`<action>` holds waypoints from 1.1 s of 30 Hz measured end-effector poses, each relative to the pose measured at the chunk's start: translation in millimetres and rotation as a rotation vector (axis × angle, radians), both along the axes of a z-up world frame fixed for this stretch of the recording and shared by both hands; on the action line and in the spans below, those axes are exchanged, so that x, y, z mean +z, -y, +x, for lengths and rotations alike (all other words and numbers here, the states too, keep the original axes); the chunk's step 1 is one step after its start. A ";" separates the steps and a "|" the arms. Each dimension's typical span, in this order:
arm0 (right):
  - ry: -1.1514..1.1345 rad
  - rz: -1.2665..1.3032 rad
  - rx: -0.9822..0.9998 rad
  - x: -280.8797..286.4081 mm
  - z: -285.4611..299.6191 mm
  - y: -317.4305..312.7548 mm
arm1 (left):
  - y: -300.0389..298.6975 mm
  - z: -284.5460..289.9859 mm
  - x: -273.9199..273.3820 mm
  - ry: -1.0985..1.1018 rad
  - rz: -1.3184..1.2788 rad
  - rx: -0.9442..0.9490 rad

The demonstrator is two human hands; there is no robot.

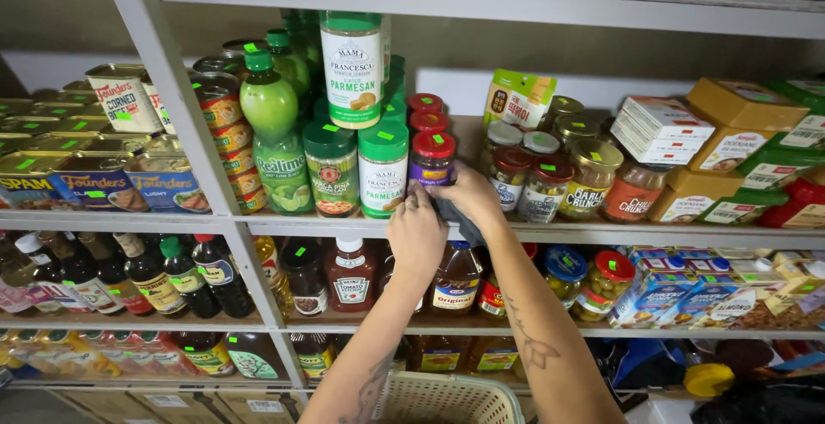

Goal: Wiping jars with a cloth and organizing them on grocery store shelves.

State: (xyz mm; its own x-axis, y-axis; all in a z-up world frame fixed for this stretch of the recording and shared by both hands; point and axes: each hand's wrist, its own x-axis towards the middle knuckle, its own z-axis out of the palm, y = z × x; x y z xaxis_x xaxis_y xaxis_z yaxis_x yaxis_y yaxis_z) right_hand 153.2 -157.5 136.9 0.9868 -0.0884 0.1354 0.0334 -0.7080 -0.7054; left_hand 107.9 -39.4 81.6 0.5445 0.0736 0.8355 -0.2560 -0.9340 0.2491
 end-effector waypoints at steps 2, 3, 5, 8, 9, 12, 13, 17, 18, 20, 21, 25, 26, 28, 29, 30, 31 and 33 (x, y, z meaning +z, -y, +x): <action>-0.014 -0.049 -0.011 -3.7 6.9 0.8 | 0.5 -0.1 2.1 -0.045 0.021 0.024; -0.015 -0.049 -0.010 -3.1 6.8 1.0 | 0.5 -2.4 5.3 -0.046 0.022 0.025; -0.014 -0.076 -0.032 -1.4 7.1 0.8 | 0.1 -6.6 12.1 -0.080 0.053 0.072; -0.007 -0.091 -0.038 -1.6 10.7 -0.4 | 3.8 2.5 6.3 -0.106 0.069 0.081; -0.005 -0.092 -0.036 -1.2 11.4 -1.3 | 5.5 9.0 1.5 -0.104 0.068 0.083; 0.012 -0.078 -0.027 -2.6 15.4 -2.4 | 9.6 23.5 -9.0 -0.156 0.077 0.092; 0.012 -0.081 -0.031 -4.6 18.3 -1.8 | 10.4 25.2 -9.7 -0.179 0.072 0.087; 0.036 -0.045 -0.032 -18.8 34.3 1.5 | 12.8 26.9 -7.7 -0.229 0.053 0.067; 0.038 -0.045 -0.030 -19.3 35.0 1.5 | 12.6 27.0 -7.2 -0.228 0.052 0.068; 0.074 0.035 -0.007 -20.8 36.5 2.4 | 13.3 27.3 -6.8 -0.245 0.068 0.069; 0.074 0.035 -0.007 -20.7 36.9 2.0 | 13.6 29.3 -7.2 -0.245 0.068 0.069; 0.134 0.161 0.055 -28.8 49.3 0.8 | 14.9 38.7 -12.3 -0.272 0.048 0.027; 0.156 0.211 0.089 -32.6 55.0 0.7 | 15.3 41.3 -14.1 -0.282 0.034 0.006; 0.183 0.278 0.121 -29.7 57.0 -7.1 | 14.9 40.3 -11.0 -0.277 0.036 0.012; 0.211 0.345 0.153 -27.6 58.3 -11.2 | 14.5 40.1 -9.0 -0.270 0.038 0.018; 0.211 0.345 0.153 -34.1 64.3 -6.6 | 14.1 40.2 -8.9 -0.271 0.038 0.018; 0.211 0.350 0.152 -40.1 70.5 -1.5 | 14.3 40.5 -8.5 -0.273 0.030 0.007; 0.212 0.354 0.150 -44.5 74.4 0.4 | 14.3 39.4 -5.5 -0.276 0.021 -0.005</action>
